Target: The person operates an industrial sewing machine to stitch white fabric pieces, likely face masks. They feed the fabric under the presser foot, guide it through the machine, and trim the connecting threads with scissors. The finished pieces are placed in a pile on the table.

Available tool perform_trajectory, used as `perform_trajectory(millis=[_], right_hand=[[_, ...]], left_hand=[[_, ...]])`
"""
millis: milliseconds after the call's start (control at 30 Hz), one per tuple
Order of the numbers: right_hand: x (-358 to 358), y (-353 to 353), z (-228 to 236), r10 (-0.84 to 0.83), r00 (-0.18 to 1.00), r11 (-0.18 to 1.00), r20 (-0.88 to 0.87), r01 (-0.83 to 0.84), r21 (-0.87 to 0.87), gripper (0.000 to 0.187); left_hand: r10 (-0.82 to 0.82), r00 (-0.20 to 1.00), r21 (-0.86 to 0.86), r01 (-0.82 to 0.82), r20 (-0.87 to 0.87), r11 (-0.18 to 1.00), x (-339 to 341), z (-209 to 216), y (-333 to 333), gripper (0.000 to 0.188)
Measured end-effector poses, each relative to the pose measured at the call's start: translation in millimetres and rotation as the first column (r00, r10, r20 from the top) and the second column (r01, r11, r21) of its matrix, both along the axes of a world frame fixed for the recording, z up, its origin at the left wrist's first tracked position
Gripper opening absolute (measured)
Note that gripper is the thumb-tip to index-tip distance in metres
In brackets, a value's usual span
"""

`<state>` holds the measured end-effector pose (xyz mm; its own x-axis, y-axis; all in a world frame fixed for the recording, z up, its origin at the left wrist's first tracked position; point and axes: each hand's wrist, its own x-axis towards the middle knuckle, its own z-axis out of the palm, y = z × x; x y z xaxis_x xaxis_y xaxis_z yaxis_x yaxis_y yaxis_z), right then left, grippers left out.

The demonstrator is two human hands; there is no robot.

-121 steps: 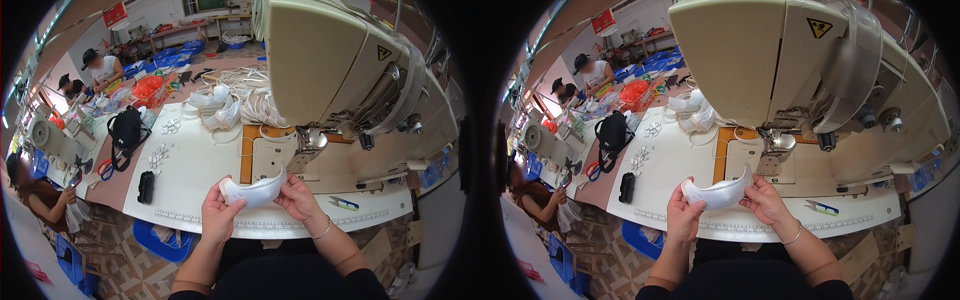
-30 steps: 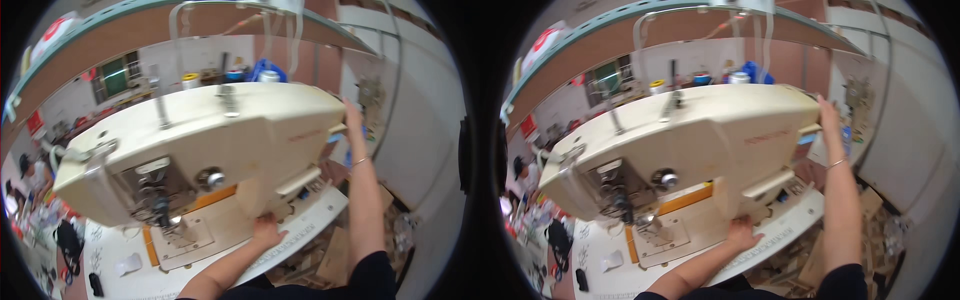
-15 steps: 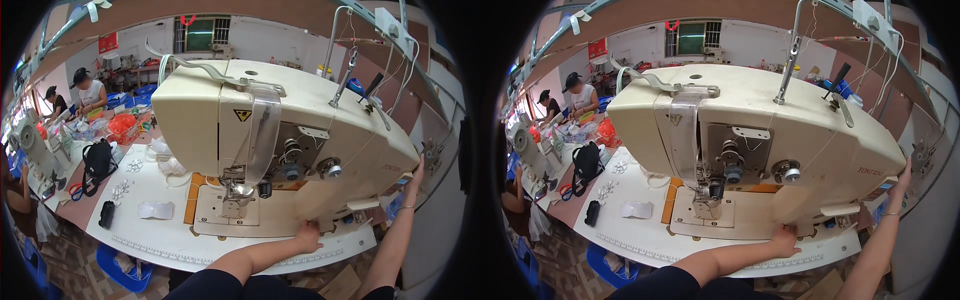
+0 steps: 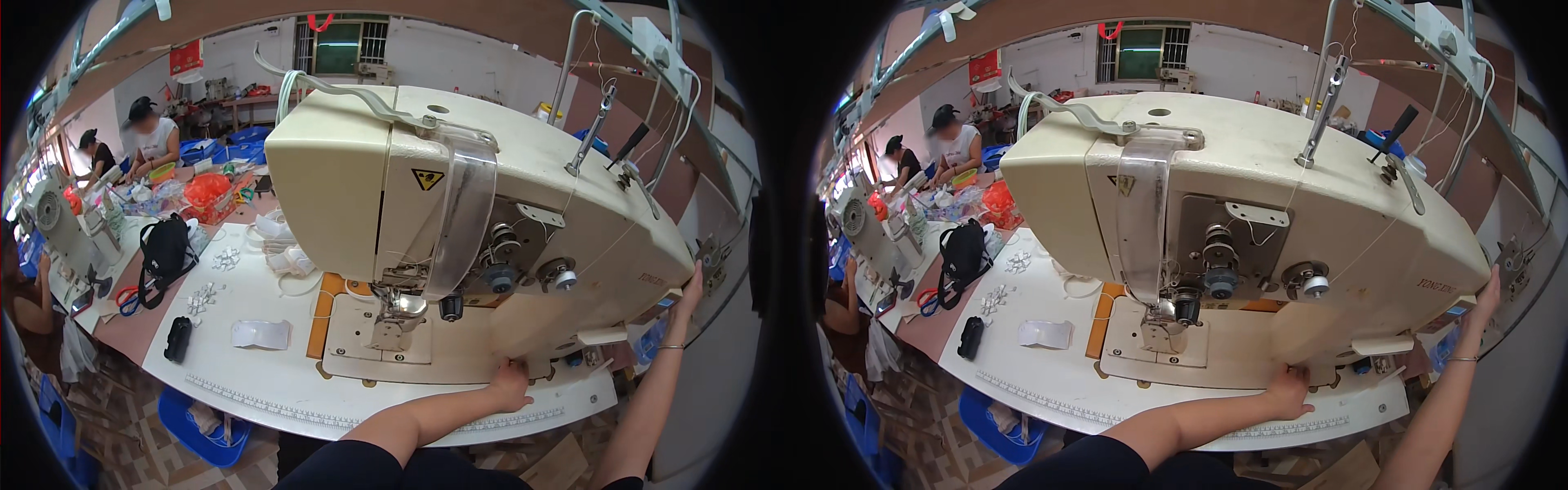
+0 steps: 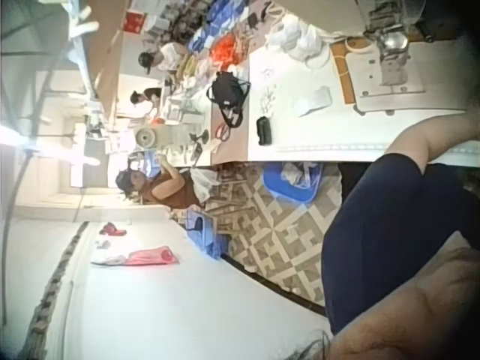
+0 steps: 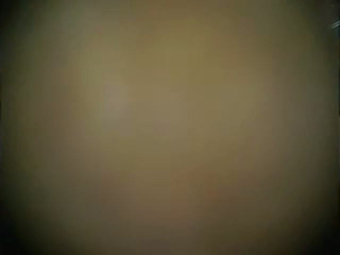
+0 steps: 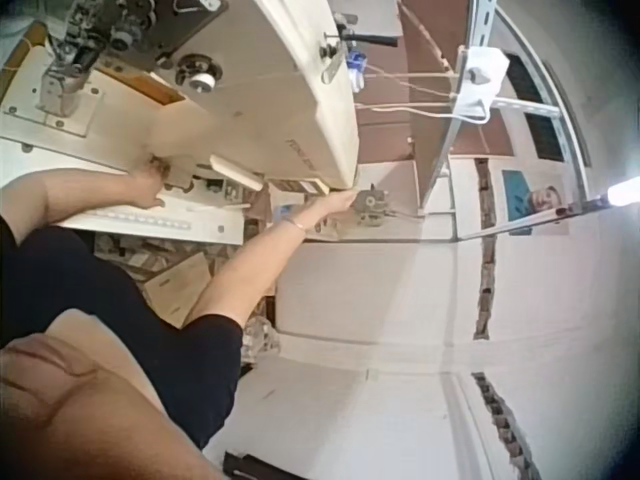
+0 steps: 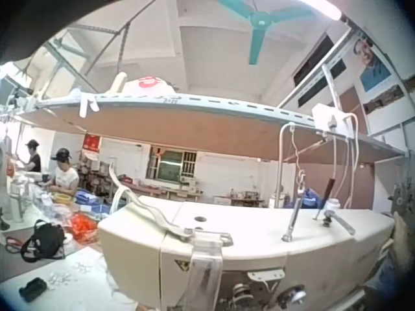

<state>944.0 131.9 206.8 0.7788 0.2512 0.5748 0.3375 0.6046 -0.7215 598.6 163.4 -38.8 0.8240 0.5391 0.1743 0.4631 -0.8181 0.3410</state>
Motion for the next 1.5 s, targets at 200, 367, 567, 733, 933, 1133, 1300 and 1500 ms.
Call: perform_trajectory(millis=[200,367,567,733,933,1133,1300,1500], right_hand=[[11,-2,3,0.046,0.998,0.998,-0.046,-0.048,-0.044,0.045],[3,-2,8,0.038,0.998,0.997,-0.045,-0.041,-0.070,0.046],[-2,0,9,0.024,0.998,0.997,-0.064,-0.029,-0.074,0.046],[2,-5,10,0.040,0.998,0.995,-0.051,-0.044,-0.087,0.046],[2,1,10,0.001,0.999,0.992,-0.046,-0.007,-0.122,0.048],[23,0,6,0.010,0.999,0.994,-0.031,-0.014,-0.112,0.047],[20,-5,11,0.062,0.998,0.990,0.008,-0.061,-0.126,0.049],[43,-14,37,0.073,0.975,0.924,0.211,0.014,-0.381,0.058]], left_hand=[[0.003,0.999,-0.025,-0.002,0.035,1.000,3,-6,1,0.067],[0.000,1.000,0.033,0.001,-0.030,0.999,3,-5,1,0.078],[-0.005,0.999,0.002,0.005,-0.051,1.000,0,1,0,0.078],[-0.001,1.000,0.031,0.001,-0.016,1.000,2,-2,-2,0.077],[0.006,1.000,0.027,-0.006,-0.005,1.000,1,-4,-1,0.075],[-0.004,0.999,-0.022,0.003,-0.044,1.000,2,2,-3,0.071],[0.008,0.999,-0.046,-0.006,0.047,0.999,-4,3,-6,0.061],[-0.119,0.863,0.182,0.032,0.490,0.983,-119,2,-22,0.044]])
